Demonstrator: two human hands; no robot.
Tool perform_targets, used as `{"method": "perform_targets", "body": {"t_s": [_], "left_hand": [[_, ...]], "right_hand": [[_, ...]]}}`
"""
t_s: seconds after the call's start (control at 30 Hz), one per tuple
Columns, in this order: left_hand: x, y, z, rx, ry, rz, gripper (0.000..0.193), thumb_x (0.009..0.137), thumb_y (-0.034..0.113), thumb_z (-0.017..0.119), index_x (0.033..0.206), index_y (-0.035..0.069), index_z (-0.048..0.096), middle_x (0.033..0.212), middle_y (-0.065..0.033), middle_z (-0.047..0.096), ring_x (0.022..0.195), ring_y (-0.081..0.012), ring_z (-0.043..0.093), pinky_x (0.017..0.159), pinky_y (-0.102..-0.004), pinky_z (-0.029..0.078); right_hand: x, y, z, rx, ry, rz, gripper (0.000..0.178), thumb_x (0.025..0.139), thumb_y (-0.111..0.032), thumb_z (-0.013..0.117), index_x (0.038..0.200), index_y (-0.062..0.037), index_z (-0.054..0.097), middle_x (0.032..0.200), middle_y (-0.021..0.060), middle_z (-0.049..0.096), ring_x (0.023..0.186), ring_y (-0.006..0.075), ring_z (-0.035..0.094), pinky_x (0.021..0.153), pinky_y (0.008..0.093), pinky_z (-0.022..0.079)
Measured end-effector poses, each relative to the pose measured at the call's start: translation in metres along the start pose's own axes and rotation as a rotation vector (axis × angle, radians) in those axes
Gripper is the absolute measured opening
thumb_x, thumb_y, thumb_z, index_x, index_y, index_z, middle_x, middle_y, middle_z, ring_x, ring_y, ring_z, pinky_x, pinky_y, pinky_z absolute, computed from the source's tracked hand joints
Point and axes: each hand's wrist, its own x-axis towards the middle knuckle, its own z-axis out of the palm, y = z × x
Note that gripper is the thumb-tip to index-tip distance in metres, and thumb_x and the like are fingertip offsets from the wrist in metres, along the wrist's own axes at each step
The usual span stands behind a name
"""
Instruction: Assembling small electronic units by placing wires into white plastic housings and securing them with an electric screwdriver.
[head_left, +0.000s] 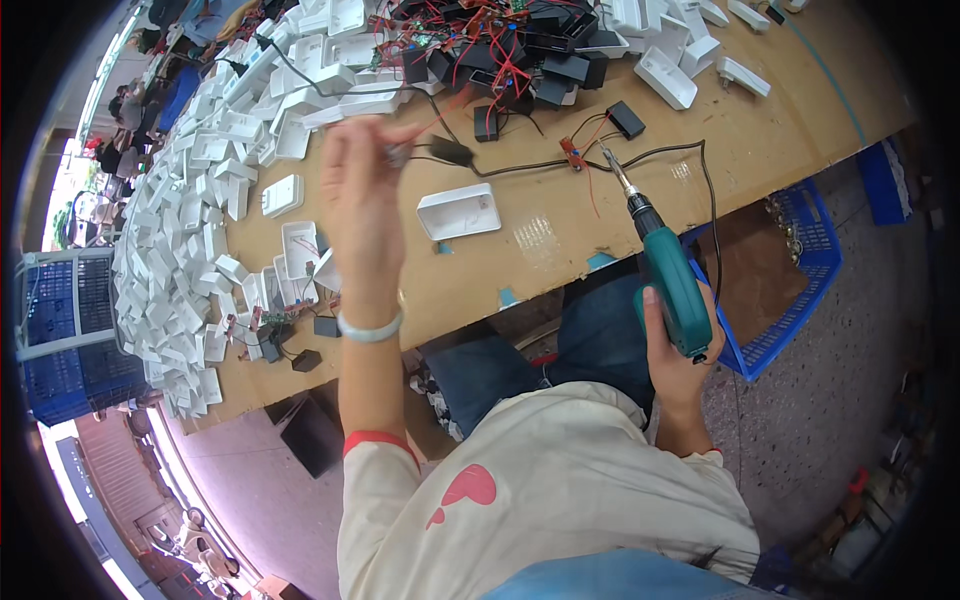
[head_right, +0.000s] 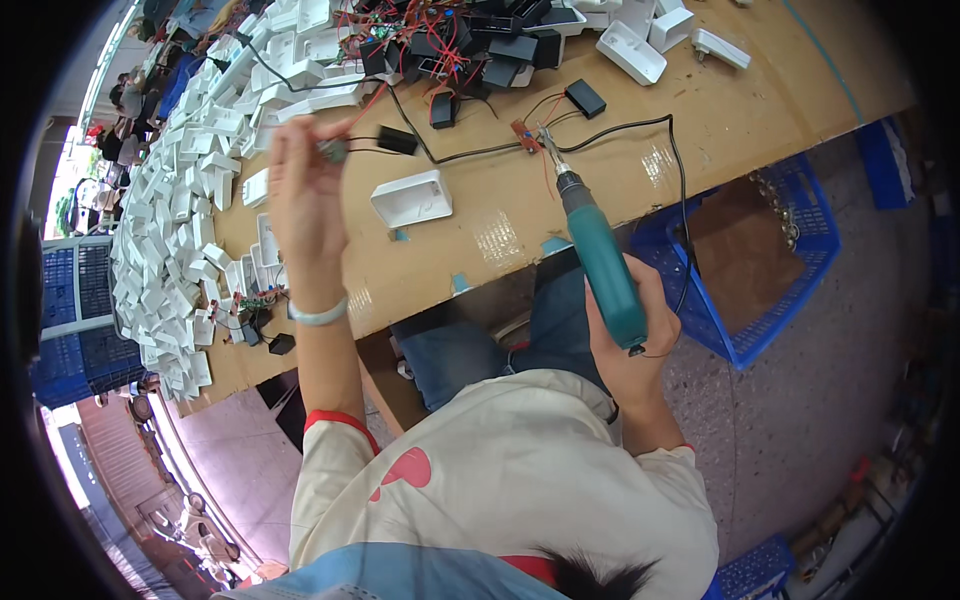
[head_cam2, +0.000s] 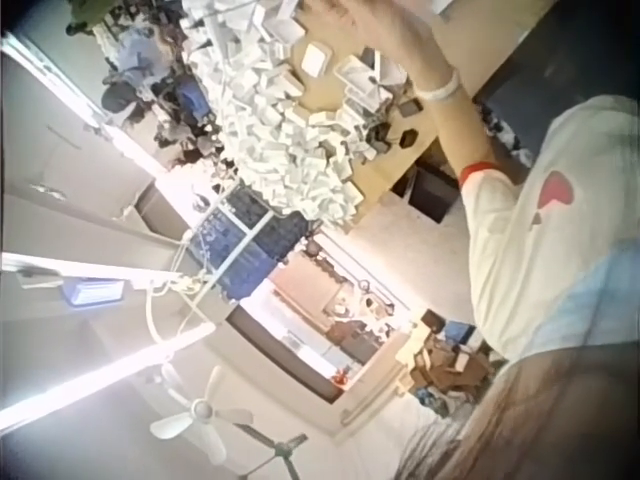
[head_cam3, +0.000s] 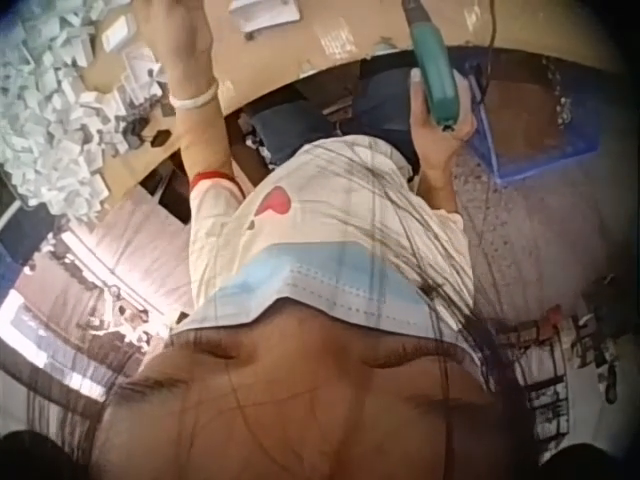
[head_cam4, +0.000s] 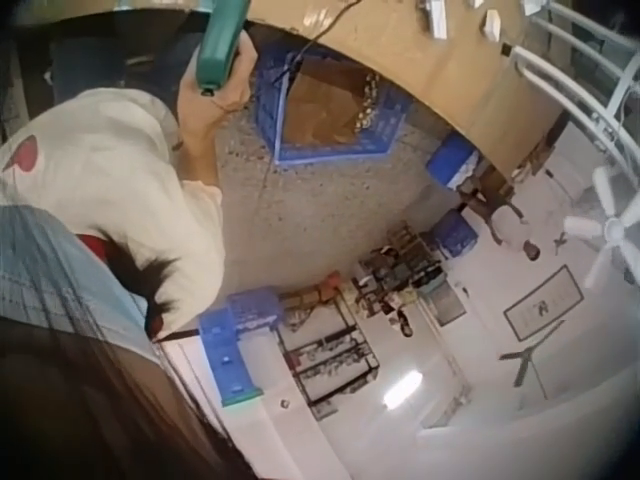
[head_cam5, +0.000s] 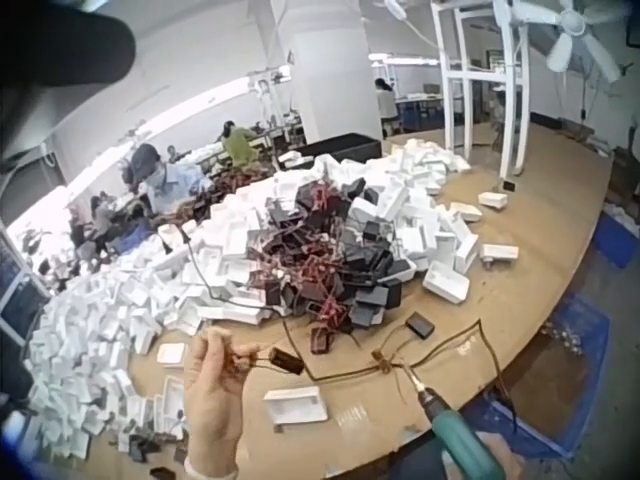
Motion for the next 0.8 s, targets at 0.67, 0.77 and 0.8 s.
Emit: {"method": "perform_targets", "body": {"t_s": [0.67,0.77,0.8], "left_hand": [[-0.067,-0.052,-0.03,1.438,-0.088,0.437,0.005,0.082,0.011,0.08,0.084,0.011,0.076,0.092,-0.0056,0.07,0.088,-0.0272,0.065,0.076,-0.0399,0.051],[-0.067,-0.053,-0.03,1.426,-0.082,0.534,0.006,0.083,0.011,0.079,0.087,0.01,0.075,0.112,-0.0103,0.069,0.105,-0.0328,0.064,0.091,-0.0434,0.049],[-0.068,-0.055,-0.032,1.431,-0.1,0.529,0.007,0.084,0.011,0.078,0.089,0.009,0.074,0.119,-0.0133,0.067,0.109,-0.0349,0.064,0.095,-0.0447,0.048]], "right_hand": [[-0.03,-0.022,0.013,0.014,-0.3,0.01,0.031,0.088,0.002,0.078,0.115,0.0005,0.065,0.092,0.0103,0.072,0.079,0.0154,0.07,0.072,0.0278,0.054],[-0.033,-0.019,0.018,0.015,-0.363,0.008,0.035,0.085,0.005,0.077,0.117,0.0,0.064,0.094,0.0109,0.072,0.081,0.018,0.072,0.073,0.0284,0.054],[-0.033,-0.018,0.02,0.02,-0.374,-0.002,0.036,0.084,0.005,0.076,0.118,0.0001,0.064,0.095,0.0111,0.072,0.081,0.018,0.072,0.073,0.0286,0.054]]}}
